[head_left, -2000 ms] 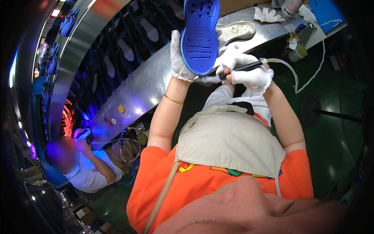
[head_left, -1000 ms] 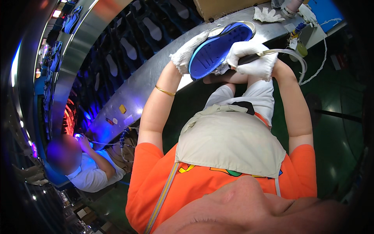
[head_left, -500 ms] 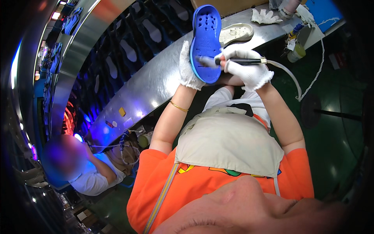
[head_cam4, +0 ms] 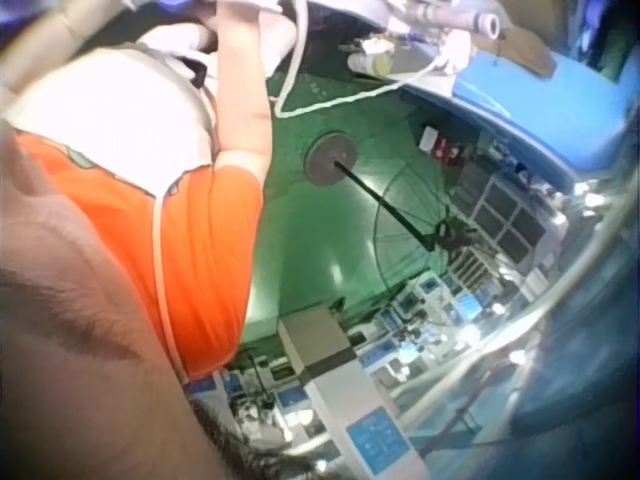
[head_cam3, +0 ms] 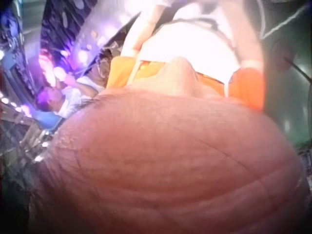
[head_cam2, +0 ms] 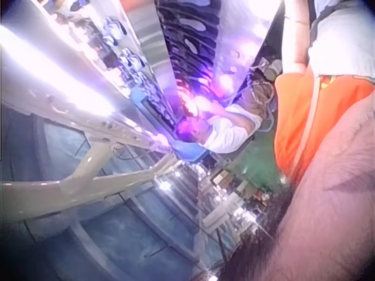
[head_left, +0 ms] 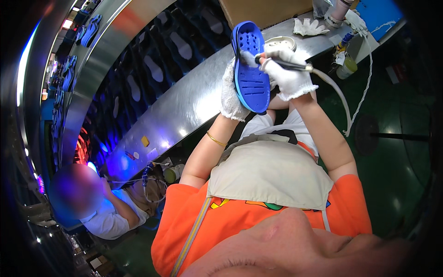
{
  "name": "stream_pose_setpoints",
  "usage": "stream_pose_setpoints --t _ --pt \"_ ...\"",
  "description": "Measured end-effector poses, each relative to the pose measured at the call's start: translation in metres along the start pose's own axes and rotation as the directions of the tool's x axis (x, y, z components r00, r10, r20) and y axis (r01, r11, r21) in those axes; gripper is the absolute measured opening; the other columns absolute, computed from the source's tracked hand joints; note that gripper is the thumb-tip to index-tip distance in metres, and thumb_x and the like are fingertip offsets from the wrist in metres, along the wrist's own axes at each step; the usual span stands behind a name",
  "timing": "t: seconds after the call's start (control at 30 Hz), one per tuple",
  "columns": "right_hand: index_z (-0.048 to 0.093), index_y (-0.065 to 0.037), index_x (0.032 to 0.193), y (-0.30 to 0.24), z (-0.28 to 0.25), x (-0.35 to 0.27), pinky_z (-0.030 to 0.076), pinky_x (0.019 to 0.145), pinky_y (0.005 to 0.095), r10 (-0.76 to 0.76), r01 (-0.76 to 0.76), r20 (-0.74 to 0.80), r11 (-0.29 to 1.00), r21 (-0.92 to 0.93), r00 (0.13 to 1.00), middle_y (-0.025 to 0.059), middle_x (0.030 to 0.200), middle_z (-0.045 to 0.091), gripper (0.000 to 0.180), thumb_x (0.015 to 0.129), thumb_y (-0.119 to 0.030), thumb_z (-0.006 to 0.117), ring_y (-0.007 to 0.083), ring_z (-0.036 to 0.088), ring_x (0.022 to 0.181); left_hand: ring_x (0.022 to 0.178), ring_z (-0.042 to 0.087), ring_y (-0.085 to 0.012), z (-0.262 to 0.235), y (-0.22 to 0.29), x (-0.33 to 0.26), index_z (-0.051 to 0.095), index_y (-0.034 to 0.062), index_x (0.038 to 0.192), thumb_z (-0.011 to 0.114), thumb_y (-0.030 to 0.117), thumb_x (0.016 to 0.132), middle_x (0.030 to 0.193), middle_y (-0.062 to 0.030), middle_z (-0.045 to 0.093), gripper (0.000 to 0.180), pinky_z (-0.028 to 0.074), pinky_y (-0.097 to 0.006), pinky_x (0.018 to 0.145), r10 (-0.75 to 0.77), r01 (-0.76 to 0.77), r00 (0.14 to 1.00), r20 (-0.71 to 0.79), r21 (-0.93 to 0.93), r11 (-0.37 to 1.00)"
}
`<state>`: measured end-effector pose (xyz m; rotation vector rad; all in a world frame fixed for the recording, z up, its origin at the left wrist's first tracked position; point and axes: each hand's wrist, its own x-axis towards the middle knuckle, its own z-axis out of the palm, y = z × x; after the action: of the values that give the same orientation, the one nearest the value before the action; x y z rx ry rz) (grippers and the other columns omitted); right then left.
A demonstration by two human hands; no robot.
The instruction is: The person uses a handheld rotary tool to trim and smooth the bottom of blue slip-on shoes. They repeatedly pick up shoes from a nearby surface, hold them with gloved hands, and run the tool along the sole before placing the shoes back down.
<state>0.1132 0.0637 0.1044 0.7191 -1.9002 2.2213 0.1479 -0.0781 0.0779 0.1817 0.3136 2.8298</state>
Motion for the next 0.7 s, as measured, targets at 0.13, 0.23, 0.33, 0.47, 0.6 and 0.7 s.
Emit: stream_pose_setpoints --t 0.13,0.23,0.33,0.47,0.6,0.7 --pt "0.063 0.000 0.093 0.004 -0.010 0.006 0.048 0.076 0.0251 0.062 -0.067 0.049 0.993 0.100 0.997 0.0062 0.083 0.065 0.014 0.080 -0.005 0.062 0.0115 0.061 0.080 0.105 0.056 -0.0306 -0.010 0.009 0.001 0.041 0.0053 0.131 0.034 0.054 0.091 0.123 -0.0163 0.052 0.063 0.048 -0.048 0.090 0.103 -0.064 0.981 -0.162 0.232 0.971" --pt "0.062 0.002 0.092 0.009 -0.015 0.024 0.048 0.072 0.0250 0.206 -0.167 -0.084 0.926 0.338 0.975 0.0066 0.084 0.064 0.013 0.084 -0.009 0.062 0.0114 0.061 0.077 0.108 0.055 -0.0339 -0.006 0.013 0.002 0.039 0.0086 0.134 0.031 0.059 0.090 0.127 -0.0173 0.050 0.067 0.047 -0.049 0.091 0.035 0.006 0.989 -0.145 0.275 0.961" --pt "0.063 -0.001 0.093 0.017 -0.013 0.029 0.049 0.074 0.0251 0.017 -0.018 0.029 0.999 0.038 0.999 0.0050 0.083 0.064 0.014 0.080 -0.007 0.066 0.0109 0.061 0.078 0.109 0.054 -0.0322 0.001 0.017 0.004 0.036 0.0080 0.136 0.032 0.059 0.090 0.129 -0.0175 0.047 0.069 0.048 -0.049 0.090 0.034 0.012 0.991 -0.127 0.342 0.940" --pt "0.063 -0.002 0.094 -0.008 -0.025 0.030 0.050 0.078 0.0262 0.161 -0.180 0.235 0.982 0.062 0.958 0.0054 0.089 0.065 0.015 0.079 -0.001 0.066 0.0106 0.061 0.085 0.110 0.055 -0.0295 0.014 0.031 0.007 0.036 0.0085 0.136 0.031 0.057 0.092 0.130 -0.0147 0.048 0.066 0.049 -0.048 0.090 0.028 0.020 0.990 -0.136 0.341 0.940" --pt "0.062 -0.002 0.090 -0.015 -0.027 0.045 0.048 0.082 0.0273 -0.168 0.180 0.225 0.983 -0.030 0.960 0.0059 0.093 0.063 0.017 0.078 0.009 0.061 0.0148 0.060 0.091 0.104 0.059 -0.0243 0.038 0.037 0.008 0.043 0.0076 0.132 0.032 0.056 0.093 0.121 -0.0112 0.056 0.063 0.050 -0.041 0.089 0.116 0.004 0.978 -0.174 0.571 0.821" --pt "0.062 -0.004 0.085 -0.042 -0.035 0.052 0.049 0.074 0.0292 -0.445 0.608 0.483 0.750 -0.260 0.755 0.0088 0.086 0.062 0.019 0.070 0.008 0.064 0.0230 0.061 0.081 0.098 0.061 -0.0222 0.048 0.049 0.012 0.047 0.0054 0.127 0.034 0.054 0.093 0.114 -0.0120 0.059 0.061 0.050 -0.035 0.088 0.188 -0.051 0.972 -0.139 0.659 0.751"
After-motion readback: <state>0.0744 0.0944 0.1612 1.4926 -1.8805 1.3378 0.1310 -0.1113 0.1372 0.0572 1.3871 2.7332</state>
